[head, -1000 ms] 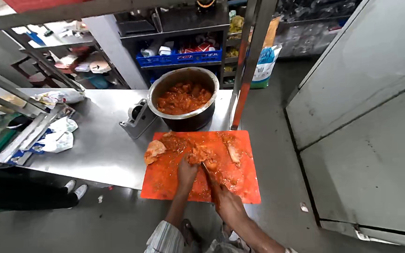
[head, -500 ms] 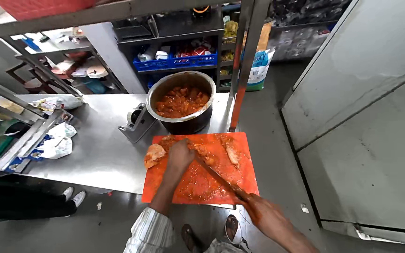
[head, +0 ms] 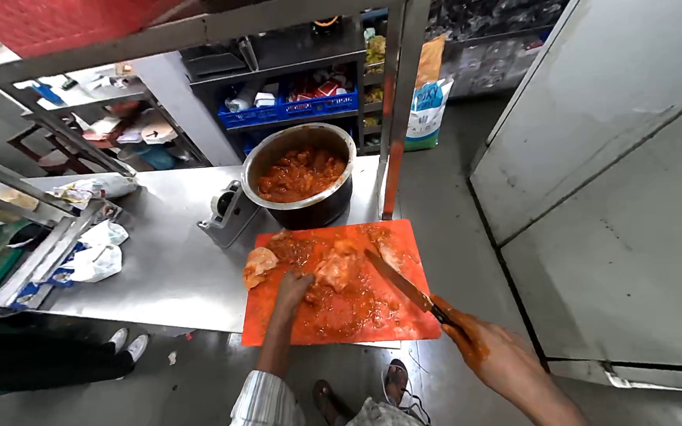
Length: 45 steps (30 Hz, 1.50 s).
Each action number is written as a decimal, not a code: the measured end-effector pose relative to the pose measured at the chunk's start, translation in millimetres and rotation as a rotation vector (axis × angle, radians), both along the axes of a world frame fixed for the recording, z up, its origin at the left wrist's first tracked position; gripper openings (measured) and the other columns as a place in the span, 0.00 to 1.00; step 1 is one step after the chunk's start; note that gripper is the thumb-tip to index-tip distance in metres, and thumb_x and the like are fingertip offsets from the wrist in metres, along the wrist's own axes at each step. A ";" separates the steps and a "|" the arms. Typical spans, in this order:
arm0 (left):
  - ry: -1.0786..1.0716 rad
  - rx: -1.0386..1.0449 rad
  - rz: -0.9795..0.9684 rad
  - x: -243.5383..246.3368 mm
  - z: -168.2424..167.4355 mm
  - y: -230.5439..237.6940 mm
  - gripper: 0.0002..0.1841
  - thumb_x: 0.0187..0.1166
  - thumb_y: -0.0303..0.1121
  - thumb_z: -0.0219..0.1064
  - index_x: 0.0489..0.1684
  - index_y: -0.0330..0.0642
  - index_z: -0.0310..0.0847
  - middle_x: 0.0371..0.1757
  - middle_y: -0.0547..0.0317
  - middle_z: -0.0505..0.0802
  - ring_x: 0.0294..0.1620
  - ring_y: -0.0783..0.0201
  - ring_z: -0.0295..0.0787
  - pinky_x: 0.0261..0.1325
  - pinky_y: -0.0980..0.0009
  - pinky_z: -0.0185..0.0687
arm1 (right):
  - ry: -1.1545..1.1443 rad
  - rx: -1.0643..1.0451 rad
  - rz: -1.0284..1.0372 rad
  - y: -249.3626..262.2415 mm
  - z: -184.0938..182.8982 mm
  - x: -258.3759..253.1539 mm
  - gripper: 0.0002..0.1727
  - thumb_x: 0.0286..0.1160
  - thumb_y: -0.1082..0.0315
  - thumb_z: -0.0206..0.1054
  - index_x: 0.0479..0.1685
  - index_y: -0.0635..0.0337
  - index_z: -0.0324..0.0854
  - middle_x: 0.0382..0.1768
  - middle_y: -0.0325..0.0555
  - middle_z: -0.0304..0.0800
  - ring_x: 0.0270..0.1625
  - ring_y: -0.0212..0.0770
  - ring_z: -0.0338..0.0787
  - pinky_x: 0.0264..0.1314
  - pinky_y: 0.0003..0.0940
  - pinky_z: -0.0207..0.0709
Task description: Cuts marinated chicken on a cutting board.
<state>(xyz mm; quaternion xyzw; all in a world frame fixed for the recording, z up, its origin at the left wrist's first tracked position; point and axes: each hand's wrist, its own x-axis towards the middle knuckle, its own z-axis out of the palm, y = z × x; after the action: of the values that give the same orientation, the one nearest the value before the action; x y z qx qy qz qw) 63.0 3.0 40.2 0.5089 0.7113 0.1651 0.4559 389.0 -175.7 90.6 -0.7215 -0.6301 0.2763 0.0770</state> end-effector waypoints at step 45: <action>0.461 0.380 -0.463 -74.0 -29.7 -33.9 0.25 0.78 0.40 0.69 0.73 0.41 0.83 0.73 0.50 0.88 0.79 0.49 0.78 0.84 0.41 0.60 | -0.106 -0.127 -0.011 -7.4 -56.5 -240.8 0.30 0.90 0.58 0.51 0.92 0.35 0.59 0.63 0.62 0.86 0.54 0.64 0.91 0.55 0.65 0.82</action>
<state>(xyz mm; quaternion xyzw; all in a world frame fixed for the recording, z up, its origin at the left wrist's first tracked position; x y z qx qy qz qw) -11.0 -30.9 10.4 0.7553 0.6183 0.0677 0.2065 148.2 -183.1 34.0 -0.7421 -0.6105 0.2768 -0.0011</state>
